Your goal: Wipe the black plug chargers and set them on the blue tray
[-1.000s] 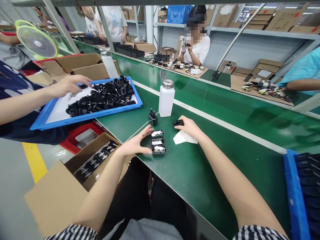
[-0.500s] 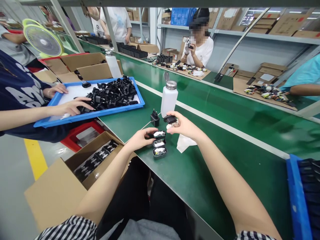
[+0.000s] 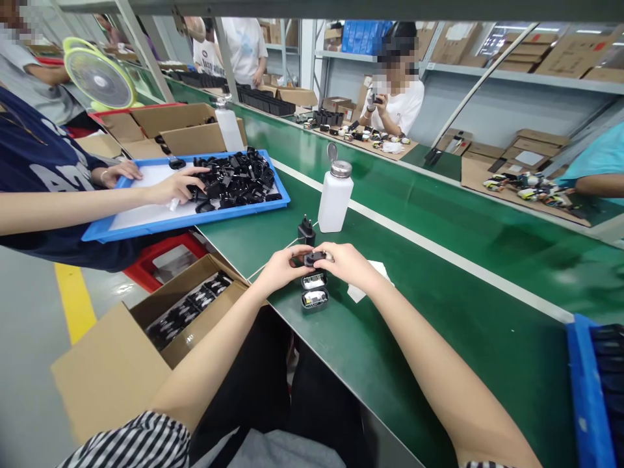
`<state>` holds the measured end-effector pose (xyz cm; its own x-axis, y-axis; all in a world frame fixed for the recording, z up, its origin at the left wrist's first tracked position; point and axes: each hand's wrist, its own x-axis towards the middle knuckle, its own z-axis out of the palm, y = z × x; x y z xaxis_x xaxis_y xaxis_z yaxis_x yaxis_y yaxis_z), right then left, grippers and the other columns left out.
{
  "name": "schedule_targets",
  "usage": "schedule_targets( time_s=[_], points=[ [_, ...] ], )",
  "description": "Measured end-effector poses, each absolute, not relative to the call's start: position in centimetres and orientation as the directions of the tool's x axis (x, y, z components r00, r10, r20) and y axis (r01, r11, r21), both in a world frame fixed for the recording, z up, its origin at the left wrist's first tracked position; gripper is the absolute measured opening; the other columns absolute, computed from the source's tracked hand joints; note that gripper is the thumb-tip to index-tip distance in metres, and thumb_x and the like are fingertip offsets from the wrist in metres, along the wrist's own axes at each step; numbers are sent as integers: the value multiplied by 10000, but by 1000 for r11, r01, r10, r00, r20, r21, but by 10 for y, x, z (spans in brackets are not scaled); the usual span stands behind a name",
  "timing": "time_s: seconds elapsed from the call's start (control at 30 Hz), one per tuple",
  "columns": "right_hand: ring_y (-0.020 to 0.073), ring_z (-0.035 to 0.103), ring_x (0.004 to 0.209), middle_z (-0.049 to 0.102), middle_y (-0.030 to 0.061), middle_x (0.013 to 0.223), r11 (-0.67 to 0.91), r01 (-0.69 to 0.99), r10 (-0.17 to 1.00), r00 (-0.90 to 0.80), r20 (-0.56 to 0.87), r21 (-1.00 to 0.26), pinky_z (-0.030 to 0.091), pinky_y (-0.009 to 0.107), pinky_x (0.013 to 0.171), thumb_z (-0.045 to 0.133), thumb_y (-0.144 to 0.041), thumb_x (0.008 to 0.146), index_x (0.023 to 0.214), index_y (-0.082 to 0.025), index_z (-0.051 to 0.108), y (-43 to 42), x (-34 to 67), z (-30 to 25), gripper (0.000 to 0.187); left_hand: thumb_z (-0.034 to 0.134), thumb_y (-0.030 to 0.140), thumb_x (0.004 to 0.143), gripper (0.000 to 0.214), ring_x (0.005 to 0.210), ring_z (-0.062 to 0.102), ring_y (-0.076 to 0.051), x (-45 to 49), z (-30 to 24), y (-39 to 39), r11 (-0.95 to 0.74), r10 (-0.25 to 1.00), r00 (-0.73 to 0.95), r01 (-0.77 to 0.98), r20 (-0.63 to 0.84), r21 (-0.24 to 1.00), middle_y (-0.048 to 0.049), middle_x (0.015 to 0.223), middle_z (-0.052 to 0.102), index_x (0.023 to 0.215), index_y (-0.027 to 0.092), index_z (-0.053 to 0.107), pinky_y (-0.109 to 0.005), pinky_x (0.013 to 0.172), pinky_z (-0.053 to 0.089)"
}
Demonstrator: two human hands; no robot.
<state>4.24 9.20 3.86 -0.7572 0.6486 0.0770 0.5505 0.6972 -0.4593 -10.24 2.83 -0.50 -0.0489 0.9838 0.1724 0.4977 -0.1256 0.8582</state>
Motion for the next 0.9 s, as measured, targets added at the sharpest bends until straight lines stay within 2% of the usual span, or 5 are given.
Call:
schedule_targets(
  time_s=[0.27, 0.57, 0.67, 0.8, 0.9],
  points=[
    [138, 520, 648, 587, 1, 732, 724, 614, 665, -743, 80, -314, 381, 229, 557, 489, -255, 689, 806, -212, 585, 93, 42, 43, 157, 559, 236, 619, 361, 751, 546, -108, -103, -3, 27, -120, 987, -34, 513, 159, 850, 14, 886, 592, 973, 199, 493, -204, 664, 419],
    [159, 512, 724, 579, 7, 755, 702, 625, 671, -741, 24, -342, 401, 257, 617, 527, -256, 654, 784, -217, 579, 96, 42, 42, 146, 515, 289, 663, 338, 776, 548, -114, -105, 7, 25, -142, 988, 36, 619, 153, 772, 12, 919, 591, 990, 204, 500, -210, 693, 418],
    [156, 529, 685, 589, 14, 736, 699, 615, 659, -752, -6, -364, 413, 258, 615, 527, -247, 640, 799, -192, 577, 97, 39, 44, 175, 501, 320, 677, 299, 796, 549, -143, -104, 25, 27, -84, 996, 50, 755, 71, 650, -6, 884, 605, 952, 207, 540, -239, 710, 417],
    [183, 547, 732, 605, 40, 816, 672, 640, 667, -742, -71, -373, 426, 274, 643, 533, -266, 607, 814, -176, 592, 102, 37, 47, 234, 523, 337, 670, 283, 819, 546, -217, -95, 59, 35, 4, 989, 51, 934, -142, 358, -84, 849, 606, 878, 154, 583, -295, 671, 434],
    [189, 554, 758, 615, 23, 835, 658, 629, 638, -757, -137, -415, 431, 267, 657, 532, -267, 584, 786, -197, 606, 105, 35, 51, 226, 578, 257, 638, 223, 802, 553, -212, -88, 76, 43, 34, 963, 47, 956, -267, 291, -109, 835, 601, 816, 124, 595, -274, 651, 441]
  ],
)
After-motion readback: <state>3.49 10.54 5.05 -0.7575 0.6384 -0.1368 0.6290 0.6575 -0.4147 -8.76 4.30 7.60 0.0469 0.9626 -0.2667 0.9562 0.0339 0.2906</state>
